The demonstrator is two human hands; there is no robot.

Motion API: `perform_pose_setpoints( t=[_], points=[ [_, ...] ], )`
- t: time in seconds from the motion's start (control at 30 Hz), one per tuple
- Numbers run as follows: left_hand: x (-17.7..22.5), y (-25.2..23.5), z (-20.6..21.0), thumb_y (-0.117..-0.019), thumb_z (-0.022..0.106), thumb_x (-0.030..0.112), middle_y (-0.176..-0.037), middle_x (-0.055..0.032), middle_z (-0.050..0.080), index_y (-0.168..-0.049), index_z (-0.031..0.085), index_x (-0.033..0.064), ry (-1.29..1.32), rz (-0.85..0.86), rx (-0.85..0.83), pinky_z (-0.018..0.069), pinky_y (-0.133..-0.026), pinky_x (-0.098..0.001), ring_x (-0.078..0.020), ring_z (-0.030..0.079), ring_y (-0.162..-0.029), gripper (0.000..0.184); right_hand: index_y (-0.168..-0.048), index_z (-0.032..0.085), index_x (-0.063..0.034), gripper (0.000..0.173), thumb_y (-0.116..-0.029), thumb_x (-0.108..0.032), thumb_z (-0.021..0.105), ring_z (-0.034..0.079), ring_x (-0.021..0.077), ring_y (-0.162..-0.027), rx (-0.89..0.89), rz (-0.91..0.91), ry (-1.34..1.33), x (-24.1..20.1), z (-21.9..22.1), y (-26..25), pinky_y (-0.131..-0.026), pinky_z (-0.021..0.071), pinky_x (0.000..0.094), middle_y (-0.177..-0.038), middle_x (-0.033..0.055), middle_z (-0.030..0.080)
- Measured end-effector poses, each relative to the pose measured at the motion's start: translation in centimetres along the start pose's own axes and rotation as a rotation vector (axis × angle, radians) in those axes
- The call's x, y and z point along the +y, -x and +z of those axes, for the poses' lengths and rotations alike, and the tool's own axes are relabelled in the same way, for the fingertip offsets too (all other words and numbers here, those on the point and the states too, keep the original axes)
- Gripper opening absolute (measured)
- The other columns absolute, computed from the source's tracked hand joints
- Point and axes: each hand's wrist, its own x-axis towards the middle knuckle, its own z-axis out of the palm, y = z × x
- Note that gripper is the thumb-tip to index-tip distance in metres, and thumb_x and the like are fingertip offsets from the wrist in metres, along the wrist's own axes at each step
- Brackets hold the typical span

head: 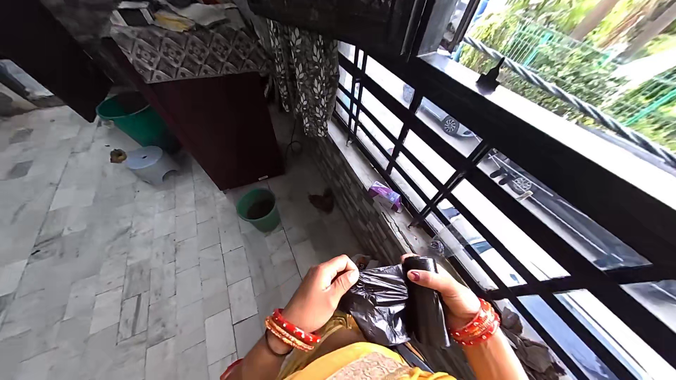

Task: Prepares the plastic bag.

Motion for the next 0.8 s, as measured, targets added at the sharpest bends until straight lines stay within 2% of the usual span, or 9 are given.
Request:
perform_pose_setpoints(
  t=[0.27, 0.63, 0.8],
  points=[
    [0.5, 1.1, 0.4, -0.1014, 0.058, 0.016, -0.077, 0.0064, 0.064, -0.090, 0.070, 0.0095, -0.073, 0.087, 0.156, 0.0510, -0.071, -0.0173, 0.0017, 0.061, -0.074, 0.017, -0.100, 0.070, -0.0111, 0.041, -0.0674, -0.029, 0.087, 0.073, 0.0140, -0.069, 0.077, -0.029, -0.095, 0.1, 1.8, 1.0, -0.065, 0.0631, 0.0315, -0.079, 0.0081, 0.073],
    [1.6, 1.9, 0.5, -0.0989, 0.060, 0.013, -0.076, 0.0078, 0.065, -0.088, 0.071, 0.0089, -0.065, 0.195, 0.236, 0.0496, -0.068, -0.0125, 0.0047, 0.060, -0.072, 0.016, -0.097, 0.070, -0.0098, 0.036, -0.0668, -0.021, 0.085, 0.072, 0.0133, -0.068, 0.183, -0.130, -0.110, -0.4, 3.6, 2.7, -0.064, 0.0626, 0.0297, -0.078, 0.0080, 0.073],
    [2.2, 2.1, 0.7, -0.0992, 0.059, 0.011, -0.080, 0.0067, 0.068, -0.088, 0.071, 0.0065, -0.036, 0.249, 0.284, 0.0513, -0.072, -0.0116, 0.0055, 0.062, -0.076, 0.017, -0.098, 0.069, -0.0097, 0.041, -0.0643, -0.022, 0.088, 0.073, 0.0129, -0.070, 0.228, -0.230, -0.125, -0.4, 4.4, 3.2, -0.065, 0.0631, 0.0294, -0.079, 0.0068, 0.073]
  ],
)
